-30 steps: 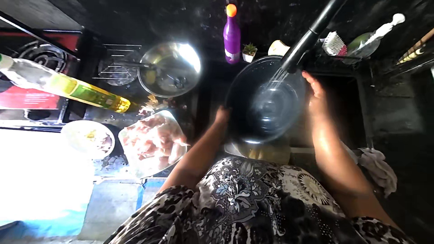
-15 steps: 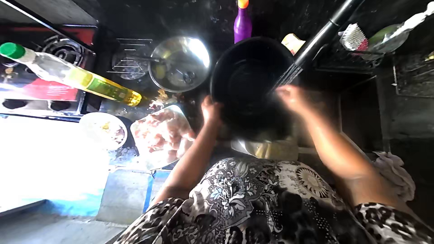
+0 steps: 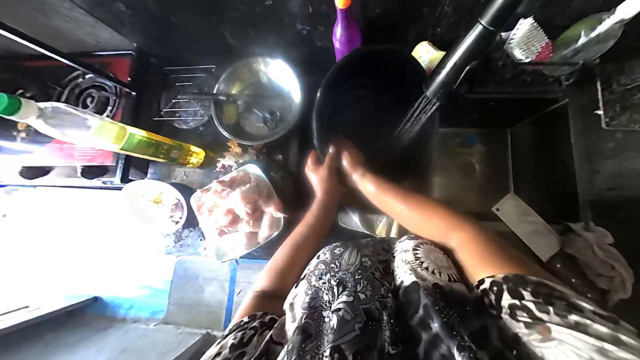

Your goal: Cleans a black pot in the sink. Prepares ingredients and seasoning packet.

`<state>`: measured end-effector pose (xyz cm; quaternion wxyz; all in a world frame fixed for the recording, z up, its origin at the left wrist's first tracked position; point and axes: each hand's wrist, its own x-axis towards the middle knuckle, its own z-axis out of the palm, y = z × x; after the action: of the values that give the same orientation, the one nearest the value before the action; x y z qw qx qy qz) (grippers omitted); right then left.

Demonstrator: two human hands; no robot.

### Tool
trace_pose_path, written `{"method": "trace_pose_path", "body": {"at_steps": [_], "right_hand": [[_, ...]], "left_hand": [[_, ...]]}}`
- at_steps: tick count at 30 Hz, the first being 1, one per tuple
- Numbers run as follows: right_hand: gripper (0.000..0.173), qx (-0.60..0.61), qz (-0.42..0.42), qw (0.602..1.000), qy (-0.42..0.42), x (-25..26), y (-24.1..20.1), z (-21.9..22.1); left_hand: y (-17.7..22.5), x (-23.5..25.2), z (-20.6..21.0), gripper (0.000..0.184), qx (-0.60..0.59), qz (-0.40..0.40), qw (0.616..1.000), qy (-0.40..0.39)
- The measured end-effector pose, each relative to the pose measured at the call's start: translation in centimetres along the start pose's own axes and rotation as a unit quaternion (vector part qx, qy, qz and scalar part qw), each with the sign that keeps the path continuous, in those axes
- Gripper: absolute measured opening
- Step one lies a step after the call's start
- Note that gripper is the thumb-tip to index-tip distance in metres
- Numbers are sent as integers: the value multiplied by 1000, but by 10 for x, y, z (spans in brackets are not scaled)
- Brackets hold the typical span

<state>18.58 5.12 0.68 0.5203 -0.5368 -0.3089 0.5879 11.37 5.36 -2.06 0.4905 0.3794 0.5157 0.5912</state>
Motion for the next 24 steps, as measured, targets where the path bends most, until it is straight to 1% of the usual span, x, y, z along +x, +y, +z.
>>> {"method": "trace_pose_path", "body": {"at_steps": [1, 2, 3, 4, 5, 6, 7, 8, 9, 10, 11, 12, 13, 14, 15, 16, 17, 19, 20, 22, 24], "right_hand": [[38, -54, -47, 997, -38, -9, -8, 1], [38, -133, -107, 981, -90, -15, -4, -7], [39, -226, -156, 949, -155, -19, 7, -23], [48, -339, -178, 897, -220, -23, 21, -45], [61, -440, -179, 839, -267, -23, 35, -68], [61, -512, -157, 793, -290, -23, 47, -91], [55, -569, -128, 757, -296, -24, 58, -109], [48, -600, -126, 739, -280, -25, 65, -119], [40, -605, -136, 743, -251, -28, 66, -118], [33, -591, -142, 763, -221, -33, 63, -109], [31, -569, -118, 789, -199, -40, 54, -94], [34, -545, -71, 814, -187, -44, 41, -78], [36, -516, -43, 836, -181, -46, 32, -66], [38, -486, -44, 856, -173, -46, 31, -60], [39, -467, -56, 864, -177, -45, 36, -60], [40, -459, -64, 864, -196, -47, 45, -66], [42, -471, -70, 850, -226, -48, 58, -77], [45, -521, -62, 807, -271, -46, 77, -103], [42, -528, -61, 805, -263, -47, 76, -106], [36, -498, -40, 841, -206, -52, 58, -90], [31, -443, -15, 884, -151, -57, 23, -60]], "left_hand": [[4, 2, 0, 11, 19, -3, 1000, 6], [10, 6, -1, 15, 45, -11, 999, 9], [19, 12, -3, 20, 79, -26, 996, 11], [29, 20, -6, 24, 114, -40, 993, 7], [38, 30, -10, 25, 141, -42, 989, -4], [45, 38, -12, 26, 159, -34, 987, -20], [51, 42, -13, 25, 176, -22, 984, -33], [56, 41, -10, 26, 214, -3, 976, -45], [63, 38, -5, 32, 276, 23, 959, -54], [71, 32, 0, 40, 350, 45, 934, -57], [76, 20, 2, 45, 407, 57, 909, -66], [75, 7, 4, 46, 439, 67, 893, -77], [70, -6, 4, 43, 450, 75, 885, -92], [64, -17, 2, 39, 456, 73, 880, -112], [61, -21, 2, 34, 454, 67, 880, -124], [63, -18, 3, 30, 454, 59, 879, -132], [71, -11, 4, 30, 458, 52, 877, -138], [85, 9, 4, 36, 459, 61, 873, -152], [88, 15, 5, 39, 465, 67, 869, -159], [90, 6, 8, 55, 485, 73, 857, -157], [80, -16, 7, 70, 497, 93, 848, -161]]}}
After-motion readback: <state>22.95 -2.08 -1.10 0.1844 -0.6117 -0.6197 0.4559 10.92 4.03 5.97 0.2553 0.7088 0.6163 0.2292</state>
